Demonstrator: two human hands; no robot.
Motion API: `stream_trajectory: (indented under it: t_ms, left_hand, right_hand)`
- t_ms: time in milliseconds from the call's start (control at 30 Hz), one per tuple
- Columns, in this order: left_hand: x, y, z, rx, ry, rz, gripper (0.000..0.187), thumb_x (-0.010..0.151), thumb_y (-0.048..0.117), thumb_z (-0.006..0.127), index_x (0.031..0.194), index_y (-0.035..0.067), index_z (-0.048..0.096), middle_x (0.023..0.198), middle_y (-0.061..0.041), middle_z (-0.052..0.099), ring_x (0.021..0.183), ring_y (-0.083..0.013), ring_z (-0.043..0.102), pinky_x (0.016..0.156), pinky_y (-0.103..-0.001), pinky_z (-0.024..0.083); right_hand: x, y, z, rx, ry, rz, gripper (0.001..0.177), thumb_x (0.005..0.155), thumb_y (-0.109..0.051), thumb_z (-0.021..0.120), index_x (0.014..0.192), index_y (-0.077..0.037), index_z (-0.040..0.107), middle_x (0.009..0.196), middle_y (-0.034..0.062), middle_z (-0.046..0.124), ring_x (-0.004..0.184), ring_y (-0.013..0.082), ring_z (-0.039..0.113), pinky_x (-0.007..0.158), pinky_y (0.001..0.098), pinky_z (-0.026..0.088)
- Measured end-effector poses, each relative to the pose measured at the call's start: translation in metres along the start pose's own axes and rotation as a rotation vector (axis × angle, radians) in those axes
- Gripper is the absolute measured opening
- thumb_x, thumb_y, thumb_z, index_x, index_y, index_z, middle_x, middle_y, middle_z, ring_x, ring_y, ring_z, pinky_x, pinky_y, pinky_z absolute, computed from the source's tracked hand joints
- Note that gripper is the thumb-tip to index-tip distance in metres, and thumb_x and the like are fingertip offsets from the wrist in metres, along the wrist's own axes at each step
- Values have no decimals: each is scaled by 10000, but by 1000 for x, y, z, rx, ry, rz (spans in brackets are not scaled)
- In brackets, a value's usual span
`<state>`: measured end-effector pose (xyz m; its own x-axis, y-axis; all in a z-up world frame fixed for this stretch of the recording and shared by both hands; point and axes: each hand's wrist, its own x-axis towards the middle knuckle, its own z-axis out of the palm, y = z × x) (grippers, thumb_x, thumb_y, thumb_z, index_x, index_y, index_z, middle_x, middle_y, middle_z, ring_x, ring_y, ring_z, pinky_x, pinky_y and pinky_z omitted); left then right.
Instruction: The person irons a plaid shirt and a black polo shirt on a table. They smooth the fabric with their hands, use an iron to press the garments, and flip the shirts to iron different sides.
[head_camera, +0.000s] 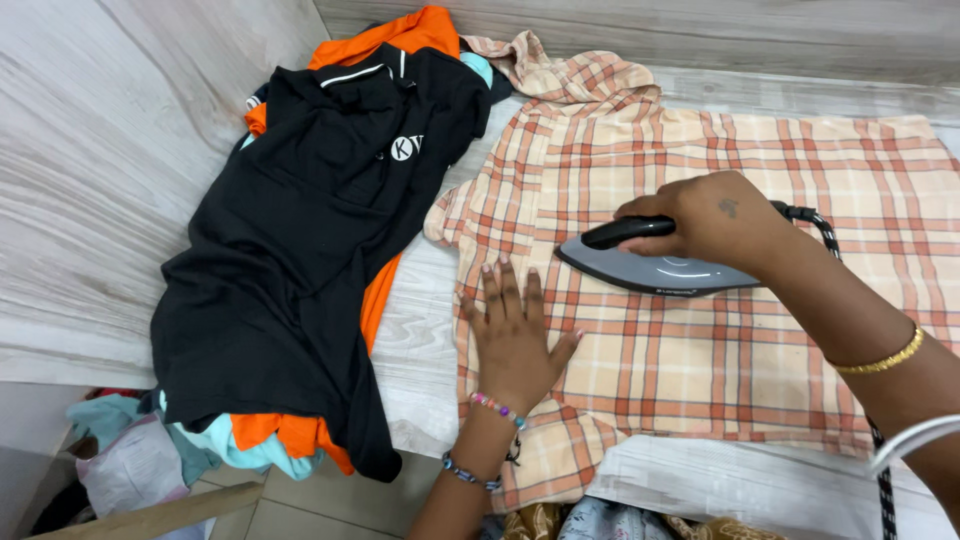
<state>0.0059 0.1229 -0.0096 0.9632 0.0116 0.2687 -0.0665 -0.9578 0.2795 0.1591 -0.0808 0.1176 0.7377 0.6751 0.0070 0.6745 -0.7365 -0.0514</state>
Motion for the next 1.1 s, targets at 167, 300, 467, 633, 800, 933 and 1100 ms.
stream_trajectory:
  t_ms: [167,300,467,633,800,933,1100]
  left_hand:
    - [-17,0,-25,9,-269,-21,910,809,582,692,1436,-30,447,1520,-355,298,1438,-505,233,1122,-730,117]
    - [30,-6,-6,-44,-54,19,737,982,545,631,1438,-23,515,1560,-272,427,1504,-437,370,1258,-644,236]
    - [68,-13,22,51,89,78,876,860,658,588,1456,26,478,1529,-336,324,1437,-536,222,1063,-766,161]
    - [65,-16,25,39,42,53,861,910,687,518,1502,64,469,1600,-320,276,1483,-513,173,1083,-794,137]
    - [70,-7,11,85,-25,29,843,886,675,540,1457,57,493,1537,-324,346,1451,-549,208,1058,-800,132]
    - [118,-6,36,146,-305,-68,631,1088,593,458,1372,61,643,1519,-229,539,1563,-474,311,1294,-677,152]
    - [187,-24,88,-29,142,136,798,939,621,484,1538,98,426,1632,-267,300,1486,-514,162,1185,-656,132]
  right_hand:
    - [-17,-1,-10,-48,-121,163,578,744,-683,668,1194,-327,746,772,3,770,632,191,730,571,345,551]
    - [8,2,-9,-25,197,112,526,857,-632,648,1190,-242,766,751,53,747,640,236,708,560,378,529]
    - [60,2,17,-68,100,194,511,900,-624,626,1198,-225,740,725,64,742,656,237,718,564,386,543]
    - [67,33,21,-58,128,311,538,929,-632,618,1218,-193,733,769,51,754,679,213,736,591,366,556]
    - [50,48,17,-101,30,330,548,876,-658,613,1220,-249,733,766,33,761,704,199,738,601,359,556]
    - [39,55,16,-124,52,306,530,909,-653,586,1216,-249,737,767,44,755,700,220,733,593,364,548]
    - [28,60,18,-158,67,386,544,915,-667,588,1204,-232,740,771,53,757,708,217,731,582,363,547]
